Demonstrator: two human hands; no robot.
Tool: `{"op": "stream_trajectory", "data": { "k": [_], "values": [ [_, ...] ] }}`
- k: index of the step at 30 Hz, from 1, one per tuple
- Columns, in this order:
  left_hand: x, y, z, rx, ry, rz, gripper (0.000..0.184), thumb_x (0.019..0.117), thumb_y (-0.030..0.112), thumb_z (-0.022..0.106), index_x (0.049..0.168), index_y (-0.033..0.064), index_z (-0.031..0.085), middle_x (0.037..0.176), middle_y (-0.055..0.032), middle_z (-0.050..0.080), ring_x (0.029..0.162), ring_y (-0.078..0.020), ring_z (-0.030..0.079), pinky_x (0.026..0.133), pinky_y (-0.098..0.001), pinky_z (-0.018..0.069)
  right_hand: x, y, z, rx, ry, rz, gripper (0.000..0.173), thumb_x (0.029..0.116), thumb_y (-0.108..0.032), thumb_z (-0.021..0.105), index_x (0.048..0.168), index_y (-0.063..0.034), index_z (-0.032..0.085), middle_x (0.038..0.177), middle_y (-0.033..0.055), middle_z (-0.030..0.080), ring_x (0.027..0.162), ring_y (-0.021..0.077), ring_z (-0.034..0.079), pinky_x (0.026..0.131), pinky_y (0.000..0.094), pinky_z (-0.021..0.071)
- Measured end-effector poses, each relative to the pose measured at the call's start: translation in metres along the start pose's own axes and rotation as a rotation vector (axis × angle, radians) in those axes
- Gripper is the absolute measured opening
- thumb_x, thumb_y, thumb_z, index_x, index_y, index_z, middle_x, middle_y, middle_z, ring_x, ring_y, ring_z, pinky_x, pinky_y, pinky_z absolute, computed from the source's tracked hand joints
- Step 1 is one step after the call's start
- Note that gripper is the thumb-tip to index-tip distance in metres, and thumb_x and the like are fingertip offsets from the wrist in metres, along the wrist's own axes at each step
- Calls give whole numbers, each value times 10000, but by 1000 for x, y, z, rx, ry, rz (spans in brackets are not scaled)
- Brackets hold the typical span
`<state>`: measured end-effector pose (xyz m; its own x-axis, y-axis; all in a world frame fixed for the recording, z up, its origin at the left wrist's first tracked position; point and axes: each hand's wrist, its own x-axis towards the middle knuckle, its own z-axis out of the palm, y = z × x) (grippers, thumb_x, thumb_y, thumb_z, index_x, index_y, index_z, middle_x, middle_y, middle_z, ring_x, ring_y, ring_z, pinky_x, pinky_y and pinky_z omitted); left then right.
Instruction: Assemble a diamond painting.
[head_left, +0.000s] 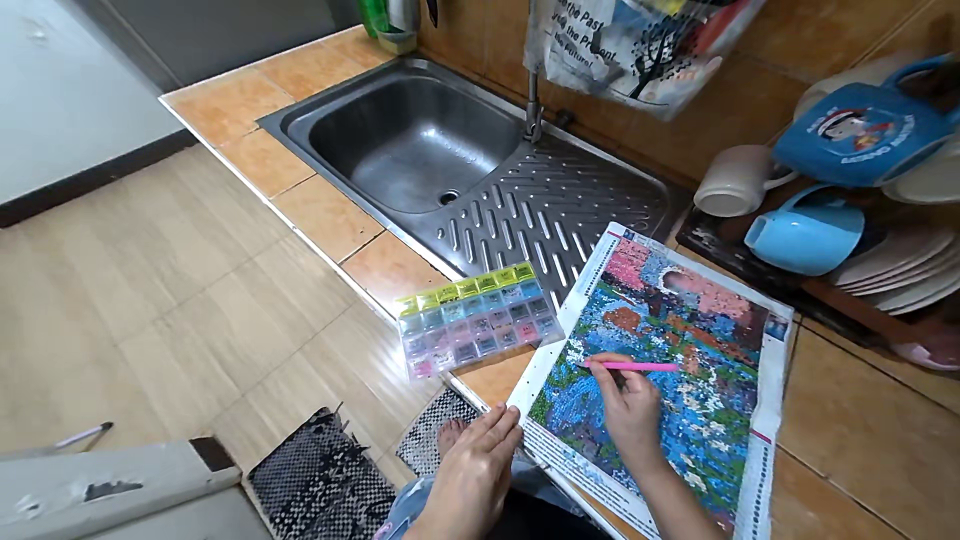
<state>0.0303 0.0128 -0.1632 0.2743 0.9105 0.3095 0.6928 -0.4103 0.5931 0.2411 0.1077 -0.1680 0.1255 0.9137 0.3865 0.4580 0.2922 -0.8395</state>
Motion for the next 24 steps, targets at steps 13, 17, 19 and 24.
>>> {"op": "stream_trajectory", "data": {
  "k": [13, 17, 19, 24],
  "values": [
    [1, -1, 0, 3, -7, 4, 309, 871, 7, 570, 1109, 5, 767, 1269, -125, 720, 1228, -320, 667, 1027, -416, 536, 0, 1, 0, -13, -16, -24, 157, 927, -88, 630, 938, 36, 726, 920, 54, 727, 831, -24, 659, 784, 126, 533],
    [0, -1, -1, -2, -14, -1, 313, 871, 6, 571, 1116, 6, 767, 1272, -124, 719, 1235, -318, 663, 1023, -415, 539, 1, 2, -1, -8, -30, -21, 166, 925, -91, 622, 932, 34, 730, 929, 58, 731, 846, -14, 670, 797, 134, 540],
    [1, 0, -1, -5, -8, -1, 317, 867, 4, 572, 1117, 1, 766, 1270, -127, 720, 1231, -318, 666, 1023, -414, 539, 2, 3, -1, -7, -35, -32, 166, 932, -103, 624, 931, 24, 730, 928, 50, 733, 850, -9, 677, 802, 143, 548],
    [0, 0, -1, -4, -9, -9, 320, 871, 1, 567, 1123, 3, 765, 1276, -122, 717, 1235, -314, 663, 1031, -412, 534, 3, 2, -1, -11, -56, -31, 163, 936, -105, 622, 940, 14, 733, 932, 41, 735, 863, -5, 678, 808, 148, 548]
  ]
}}
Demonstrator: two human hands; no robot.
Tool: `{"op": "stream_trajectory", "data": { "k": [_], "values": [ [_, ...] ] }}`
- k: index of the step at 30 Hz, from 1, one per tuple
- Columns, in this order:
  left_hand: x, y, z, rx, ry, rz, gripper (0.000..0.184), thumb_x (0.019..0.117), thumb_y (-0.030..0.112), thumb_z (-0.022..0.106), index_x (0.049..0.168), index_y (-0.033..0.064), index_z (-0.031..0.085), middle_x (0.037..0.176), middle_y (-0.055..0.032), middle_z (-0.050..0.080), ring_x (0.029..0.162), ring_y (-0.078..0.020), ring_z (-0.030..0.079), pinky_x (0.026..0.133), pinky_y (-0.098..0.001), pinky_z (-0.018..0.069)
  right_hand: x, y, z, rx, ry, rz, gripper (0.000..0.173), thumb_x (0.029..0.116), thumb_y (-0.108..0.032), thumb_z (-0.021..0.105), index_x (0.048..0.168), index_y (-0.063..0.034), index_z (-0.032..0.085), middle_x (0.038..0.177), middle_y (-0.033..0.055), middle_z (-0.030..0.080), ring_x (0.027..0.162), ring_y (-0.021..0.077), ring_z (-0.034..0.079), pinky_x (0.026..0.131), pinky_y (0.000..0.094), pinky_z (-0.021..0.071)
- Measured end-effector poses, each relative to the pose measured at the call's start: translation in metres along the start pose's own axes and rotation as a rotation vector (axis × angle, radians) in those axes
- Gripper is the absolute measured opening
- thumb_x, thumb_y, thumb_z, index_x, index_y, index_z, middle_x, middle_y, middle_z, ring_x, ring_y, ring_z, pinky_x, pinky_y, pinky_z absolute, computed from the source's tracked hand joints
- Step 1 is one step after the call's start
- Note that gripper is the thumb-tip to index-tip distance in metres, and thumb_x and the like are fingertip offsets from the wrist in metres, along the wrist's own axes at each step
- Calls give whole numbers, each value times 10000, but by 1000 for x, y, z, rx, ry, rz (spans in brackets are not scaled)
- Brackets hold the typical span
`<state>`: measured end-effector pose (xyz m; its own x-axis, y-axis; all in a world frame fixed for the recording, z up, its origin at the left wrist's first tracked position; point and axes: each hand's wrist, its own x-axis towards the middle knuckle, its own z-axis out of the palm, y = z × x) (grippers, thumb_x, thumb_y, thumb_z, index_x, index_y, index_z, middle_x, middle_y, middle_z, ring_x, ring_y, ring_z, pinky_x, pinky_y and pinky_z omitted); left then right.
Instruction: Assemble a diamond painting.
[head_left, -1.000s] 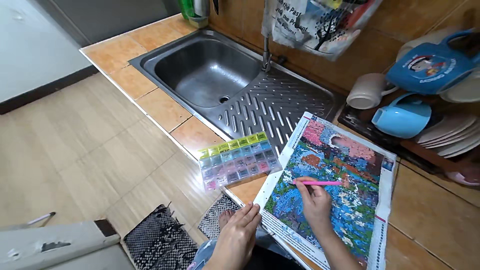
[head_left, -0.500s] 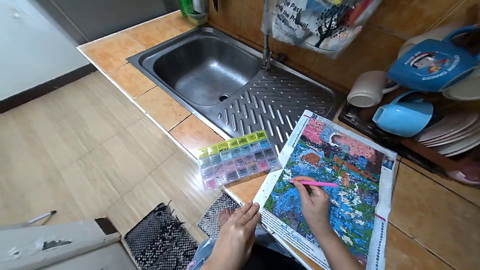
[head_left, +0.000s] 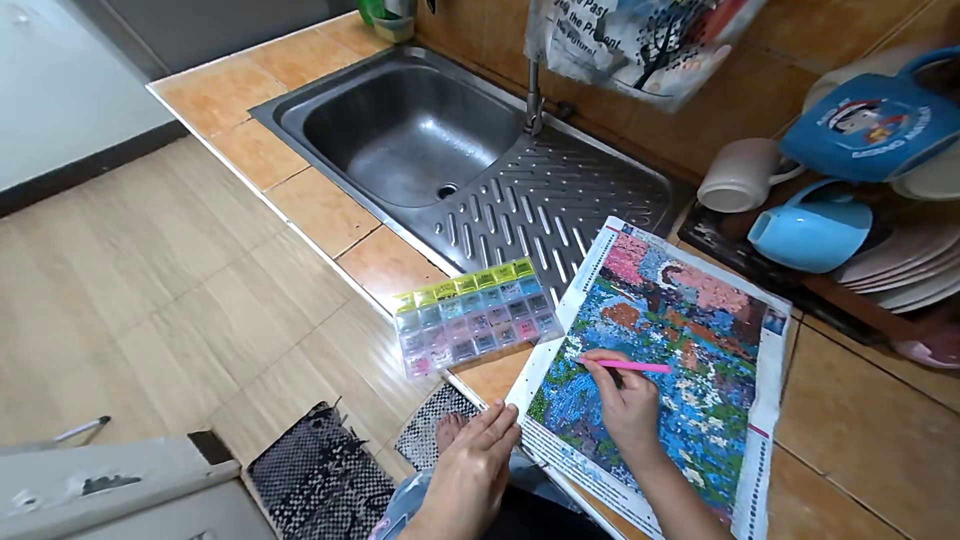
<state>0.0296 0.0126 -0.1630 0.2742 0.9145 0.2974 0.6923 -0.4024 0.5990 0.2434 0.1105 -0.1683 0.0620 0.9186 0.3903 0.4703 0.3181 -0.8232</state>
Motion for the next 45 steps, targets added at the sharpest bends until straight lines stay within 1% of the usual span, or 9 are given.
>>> {"op": "stream_trajectory", "data": {
  "k": [7, 12, 15, 19, 22, 32, 38, 41, 45],
  "values": [
    [0, 0, 1, 1, 12, 6, 316, 870, 1, 564, 1111, 6, 769, 1270, -121, 721, 1232, -311, 665, 1029, -406, 536, 2, 0, -1, -41, -25, -53, 180, 935, -110, 613, 923, 17, 740, 931, 61, 741, 900, 43, 688, 851, 181, 544],
    [-1, 0, 1, 1, 10, 3, 315, 883, 22, 562, 1127, 10, 762, 1281, -118, 715, 1239, -311, 661, 1023, -410, 540, 10, -8, -8, 67, -58, 188, 122, 952, -75, 586, 966, -5, 685, 901, -7, 703, 809, -2, 654, 773, 185, 556],
    [-2, -1, 2, -3, 28, 4, 330, 898, 29, 554, 1164, 20, 748, 1286, -121, 712, 1240, -314, 660, 1029, -414, 536, 11, -10, -9, 95, -27, 241, 114, 965, -59, 578, 1005, 0, 667, 894, -18, 698, 793, -5, 644, 760, 176, 549],
    [-3, -2, 4, 7, 37, 15, 337, 909, 42, 548, 1185, 30, 740, 1300, -131, 703, 1239, -315, 659, 1032, -416, 535, 9, -10, -9, 75, -31, 206, 126, 956, -76, 586, 981, -1, 684, 904, -12, 696, 797, -13, 642, 768, 171, 550],
    [-3, -2, 3, 8, 23, 12, 319, 911, 45, 550, 1162, 26, 745, 1312, -132, 696, 1255, -311, 649, 1038, -414, 529, 7, -9, -7, 45, -51, 147, 144, 954, -94, 586, 967, 3, 691, 920, -3, 703, 823, -20, 650, 784, 162, 550],
    [-3, -2, 4, 19, 25, 12, 325, 893, 32, 553, 1151, 29, 751, 1305, -118, 702, 1253, -300, 652, 1033, -402, 532, 7, -9, -4, -66, -73, 39, 184, 953, -135, 595, 940, -2, 721, 906, 35, 715, 785, -6, 642, 737, 153, 524],
    [-3, -2, 4, 9, 21, 8, 328, 890, 22, 552, 1151, 23, 751, 1313, -126, 697, 1255, -311, 650, 1037, -410, 530, 8, -9, -2, -148, -77, -31, 195, 950, -142, 596, 933, -2, 731, 910, 70, 726, 825, 65, 678, 778, 200, 550],
    [-3, -2, 4, 12, 20, 5, 330, 888, 26, 553, 1150, 24, 753, 1312, -125, 698, 1252, -308, 652, 1033, -410, 533, 10, -13, -1, -253, -114, -109, 210, 953, -144, 579, 909, -3, 728, 895, 97, 720, 808, 161, 688, 749, 294, 567],
    [-2, -2, 3, 14, 19, 2, 332, 887, 26, 552, 1151, 27, 754, 1311, -122, 699, 1253, -307, 652, 1033, -406, 534, 15, -17, 0, -371, -162, -208, 221, 941, -138, 579, 874, 3, 736, 934, 118, 736, 869, 259, 721, 792, 393, 592]
  ]
}}
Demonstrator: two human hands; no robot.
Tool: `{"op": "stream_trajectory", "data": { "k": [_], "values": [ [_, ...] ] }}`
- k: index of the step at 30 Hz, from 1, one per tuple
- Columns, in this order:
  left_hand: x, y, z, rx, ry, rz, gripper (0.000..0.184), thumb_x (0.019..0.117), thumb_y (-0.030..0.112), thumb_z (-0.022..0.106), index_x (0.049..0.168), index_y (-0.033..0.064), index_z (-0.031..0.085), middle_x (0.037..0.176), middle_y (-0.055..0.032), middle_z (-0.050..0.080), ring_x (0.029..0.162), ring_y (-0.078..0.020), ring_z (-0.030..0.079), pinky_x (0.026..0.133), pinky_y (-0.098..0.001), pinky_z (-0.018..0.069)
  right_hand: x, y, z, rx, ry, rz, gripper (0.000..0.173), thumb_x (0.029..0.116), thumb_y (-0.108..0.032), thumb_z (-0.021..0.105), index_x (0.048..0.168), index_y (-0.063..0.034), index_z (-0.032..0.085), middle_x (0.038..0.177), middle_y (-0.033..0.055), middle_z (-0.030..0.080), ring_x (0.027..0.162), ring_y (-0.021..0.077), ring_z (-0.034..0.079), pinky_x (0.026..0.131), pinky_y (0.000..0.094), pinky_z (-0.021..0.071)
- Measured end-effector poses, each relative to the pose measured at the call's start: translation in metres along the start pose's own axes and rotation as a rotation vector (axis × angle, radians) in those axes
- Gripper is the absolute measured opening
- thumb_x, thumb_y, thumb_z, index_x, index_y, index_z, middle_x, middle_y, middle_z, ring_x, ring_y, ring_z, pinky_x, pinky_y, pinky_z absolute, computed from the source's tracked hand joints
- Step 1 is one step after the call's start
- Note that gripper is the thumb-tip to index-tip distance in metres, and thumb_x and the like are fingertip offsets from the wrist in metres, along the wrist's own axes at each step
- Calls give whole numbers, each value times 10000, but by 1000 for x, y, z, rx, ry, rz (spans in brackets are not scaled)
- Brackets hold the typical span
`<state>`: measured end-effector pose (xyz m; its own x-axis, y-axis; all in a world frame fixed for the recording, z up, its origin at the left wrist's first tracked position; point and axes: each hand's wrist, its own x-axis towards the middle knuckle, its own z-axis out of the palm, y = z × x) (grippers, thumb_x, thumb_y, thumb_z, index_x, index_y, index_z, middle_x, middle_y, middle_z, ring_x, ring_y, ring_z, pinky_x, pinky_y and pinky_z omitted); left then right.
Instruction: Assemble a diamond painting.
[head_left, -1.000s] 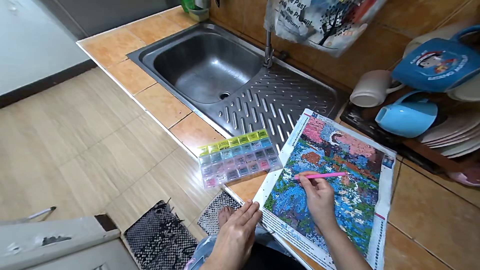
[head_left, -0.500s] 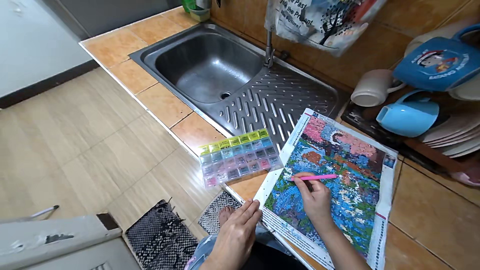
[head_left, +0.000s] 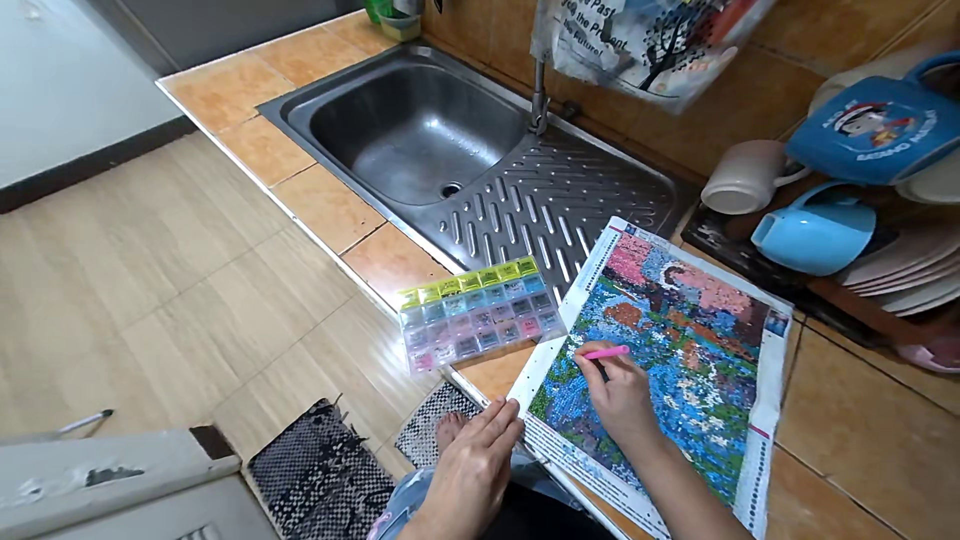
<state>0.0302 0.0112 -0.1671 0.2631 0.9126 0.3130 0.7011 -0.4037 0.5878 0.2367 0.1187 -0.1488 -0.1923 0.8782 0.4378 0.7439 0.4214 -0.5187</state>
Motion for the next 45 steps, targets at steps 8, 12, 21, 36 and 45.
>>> {"op": "stream_trajectory", "data": {
  "k": [8, 12, 21, 36, 45],
  "values": [
    [0, 1, -1, -23, -14, -8, 331, 899, 17, 554, 1168, 17, 747, 1321, -132, 692, 1264, -310, 644, 1047, -413, 524, 3, 6, -12, 454, 2, 391, 118, 965, -43, 571, 989, 22, 667, 915, 23, 688, 815, 17, 640, 784, 200, 545],
    [0, 0, 0, -46, -15, -8, 337, 879, 2, 574, 1170, 5, 745, 1318, -145, 691, 1264, -335, 641, 1039, -425, 529, 1, 7, -10, 379, -6, 335, 134, 968, -77, 596, 991, 26, 678, 903, 39, 686, 786, 29, 632, 760, 211, 543],
    [0, 1, -1, -40, -15, -14, 335, 885, 6, 560, 1162, 8, 750, 1310, -143, 697, 1262, -332, 643, 1038, -425, 529, -2, 8, -4, 204, -4, 162, 200, 953, -137, 584, 920, 9, 715, 896, 83, 705, 799, 107, 660, 755, 264, 547],
    [1, 2, -3, -25, -23, -27, 348, 881, 5, 561, 1172, 17, 751, 1321, -130, 693, 1264, -321, 643, 1032, -428, 532, 10, 6, -13, 364, -77, 374, 117, 981, -31, 581, 1028, 52, 650, 881, 81, 677, 775, 99, 635, 749, 281, 540],
    [2, 3, -4, -41, -23, -41, 338, 877, -3, 575, 1161, 19, 755, 1314, -132, 696, 1257, -324, 648, 1019, -444, 539, 5, 9, -9, 293, -58, 280, 147, 972, -78, 585, 1000, 39, 670, 869, 76, 686, 756, 95, 640, 726, 262, 538]
  ]
}}
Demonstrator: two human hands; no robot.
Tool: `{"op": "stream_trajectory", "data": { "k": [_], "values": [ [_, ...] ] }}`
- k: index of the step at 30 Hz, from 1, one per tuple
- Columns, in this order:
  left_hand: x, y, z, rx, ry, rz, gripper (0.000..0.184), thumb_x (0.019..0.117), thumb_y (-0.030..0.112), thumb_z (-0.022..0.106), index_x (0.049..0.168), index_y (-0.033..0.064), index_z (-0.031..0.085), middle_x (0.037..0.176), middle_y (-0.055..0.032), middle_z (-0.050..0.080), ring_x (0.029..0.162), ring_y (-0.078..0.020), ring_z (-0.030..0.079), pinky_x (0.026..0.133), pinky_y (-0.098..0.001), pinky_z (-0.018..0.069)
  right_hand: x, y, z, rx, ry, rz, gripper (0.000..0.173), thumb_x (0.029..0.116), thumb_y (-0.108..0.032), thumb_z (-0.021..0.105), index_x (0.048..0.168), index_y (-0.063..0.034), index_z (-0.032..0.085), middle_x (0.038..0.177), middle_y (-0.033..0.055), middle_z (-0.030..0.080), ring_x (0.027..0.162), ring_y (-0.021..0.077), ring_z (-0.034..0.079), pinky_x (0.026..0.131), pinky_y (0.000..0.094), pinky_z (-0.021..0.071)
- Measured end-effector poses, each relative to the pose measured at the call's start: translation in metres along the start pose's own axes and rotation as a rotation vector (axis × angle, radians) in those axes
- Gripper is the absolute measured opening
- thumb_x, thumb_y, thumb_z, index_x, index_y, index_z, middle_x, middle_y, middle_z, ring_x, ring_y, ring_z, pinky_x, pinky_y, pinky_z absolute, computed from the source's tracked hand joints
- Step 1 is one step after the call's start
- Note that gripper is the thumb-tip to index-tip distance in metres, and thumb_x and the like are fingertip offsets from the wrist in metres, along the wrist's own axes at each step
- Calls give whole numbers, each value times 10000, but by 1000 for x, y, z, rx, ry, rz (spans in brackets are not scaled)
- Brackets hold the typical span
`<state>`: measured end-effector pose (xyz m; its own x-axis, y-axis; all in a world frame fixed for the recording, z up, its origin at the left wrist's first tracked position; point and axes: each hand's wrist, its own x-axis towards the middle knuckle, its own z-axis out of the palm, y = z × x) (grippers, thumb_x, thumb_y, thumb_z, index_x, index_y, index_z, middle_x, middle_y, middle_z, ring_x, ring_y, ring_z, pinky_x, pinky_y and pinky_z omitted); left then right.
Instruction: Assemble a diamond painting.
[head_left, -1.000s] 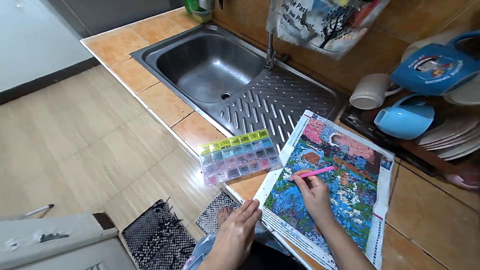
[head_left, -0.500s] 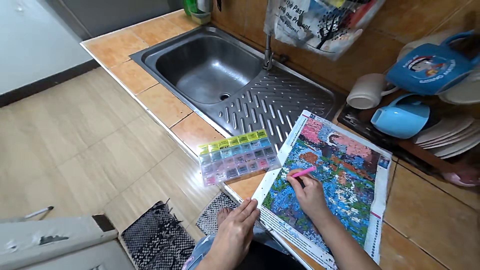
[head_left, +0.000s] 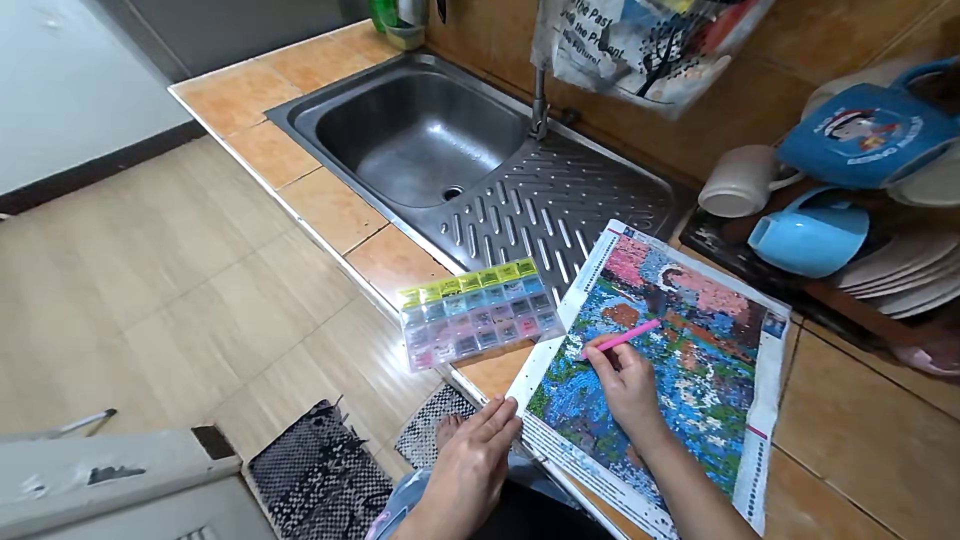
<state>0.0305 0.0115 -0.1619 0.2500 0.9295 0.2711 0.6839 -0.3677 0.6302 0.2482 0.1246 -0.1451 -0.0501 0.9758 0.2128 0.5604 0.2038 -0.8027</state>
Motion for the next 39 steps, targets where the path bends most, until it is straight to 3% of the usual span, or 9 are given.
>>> {"op": "stream_trajectory", "data": {
  "k": [4, 8, 10, 17, 32, 39],
  "values": [
    [-1, -1, 1, 1, 5, 2, 336, 876, -1, 574, 1157, 20, 756, 1310, -133, 698, 1252, -325, 651, 1021, -442, 539, -1, 4, 2, -50, 11, -77, 179, 964, -123, 585, 980, 22, 688, 867, 75, 691, 747, 97, 648, 709, 262, 545],
    [0, -1, 1, 10, 9, 1, 332, 878, 1, 571, 1149, 23, 761, 1302, -124, 704, 1253, -320, 651, 1018, -437, 542, -5, 7, 6, -187, 37, -245, 231, 958, -153, 570, 903, 14, 719, 929, 117, 725, 830, 205, 699, 778, 340, 577],
    [0, -1, 1, 10, 8, 1, 332, 880, 6, 570, 1152, 24, 760, 1309, -120, 701, 1258, -322, 647, 1017, -437, 542, -5, 9, 7, -216, 44, -284, 243, 960, -166, 563, 899, 1, 729, 925, 111, 728, 831, 202, 706, 772, 326, 584],
    [0, -2, 0, -39, -4, -2, 346, 864, -25, 580, 1161, 6, 753, 1315, -144, 693, 1262, -334, 643, 1029, -432, 536, -6, 2, -2, 110, 66, 38, 186, 963, -105, 572, 1011, 45, 672, 909, 60, 693, 801, 54, 655, 769, 231, 558],
    [-1, -3, 2, -38, 3, -2, 350, 876, -17, 572, 1177, 11, 748, 1323, -142, 689, 1269, -336, 638, 1035, -449, 531, -9, 3, 9, 31, 60, -66, 177, 954, -127, 589, 957, 5, 707, 871, 45, 699, 762, 26, 636, 725, 180, 527],
    [-1, -3, 1, -50, -5, -11, 349, 871, -21, 577, 1173, 13, 751, 1323, -140, 690, 1272, -338, 635, 1032, -456, 531, -11, 4, 11, -110, 61, -186, 223, 950, -150, 589, 891, 6, 737, 932, 107, 727, 843, 160, 695, 784, 293, 570]
  ]
}}
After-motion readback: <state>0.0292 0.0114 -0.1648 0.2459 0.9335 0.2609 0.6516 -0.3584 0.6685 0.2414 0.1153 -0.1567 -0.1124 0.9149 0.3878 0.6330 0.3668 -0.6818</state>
